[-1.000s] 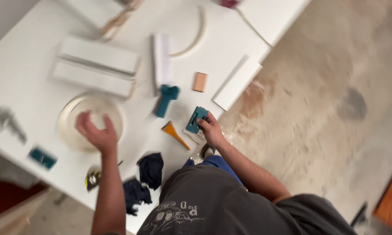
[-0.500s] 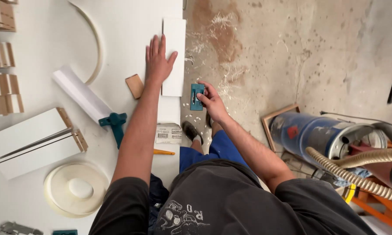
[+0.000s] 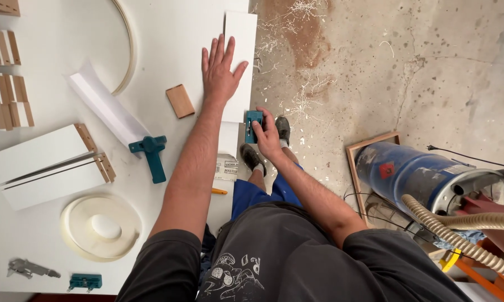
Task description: The person irons a strip of edge banding onto the edge of a white board. They then use a hand-held trimmer to cut the excess banding flush with the board's surface. Finally, they sand the edge with a sanding block and scrape it with a plastic scraper to smooth the finish.
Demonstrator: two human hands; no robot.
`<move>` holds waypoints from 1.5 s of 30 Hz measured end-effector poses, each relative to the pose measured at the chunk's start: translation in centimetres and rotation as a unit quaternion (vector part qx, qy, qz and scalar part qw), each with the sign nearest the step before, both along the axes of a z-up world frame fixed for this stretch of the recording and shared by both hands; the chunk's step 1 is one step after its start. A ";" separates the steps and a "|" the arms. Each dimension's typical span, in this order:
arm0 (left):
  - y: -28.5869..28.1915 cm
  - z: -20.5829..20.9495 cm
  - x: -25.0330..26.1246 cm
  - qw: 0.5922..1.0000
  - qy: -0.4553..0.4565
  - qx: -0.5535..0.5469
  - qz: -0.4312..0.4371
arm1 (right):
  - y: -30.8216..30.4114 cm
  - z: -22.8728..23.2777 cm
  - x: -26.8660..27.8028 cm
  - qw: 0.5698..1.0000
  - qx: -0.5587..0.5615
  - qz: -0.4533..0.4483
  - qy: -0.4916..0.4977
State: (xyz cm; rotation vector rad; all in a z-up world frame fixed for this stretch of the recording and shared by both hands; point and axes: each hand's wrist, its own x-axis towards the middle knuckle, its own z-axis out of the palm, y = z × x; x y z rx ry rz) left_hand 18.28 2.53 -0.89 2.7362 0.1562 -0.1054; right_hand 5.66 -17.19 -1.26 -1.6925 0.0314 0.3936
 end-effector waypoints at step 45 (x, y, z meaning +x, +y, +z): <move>0.0 -5.5 0.1 0.948 -0.309 0.075 0.029 | -6.0 -10.8 23.8 0.942 0.027 -0.260 0.211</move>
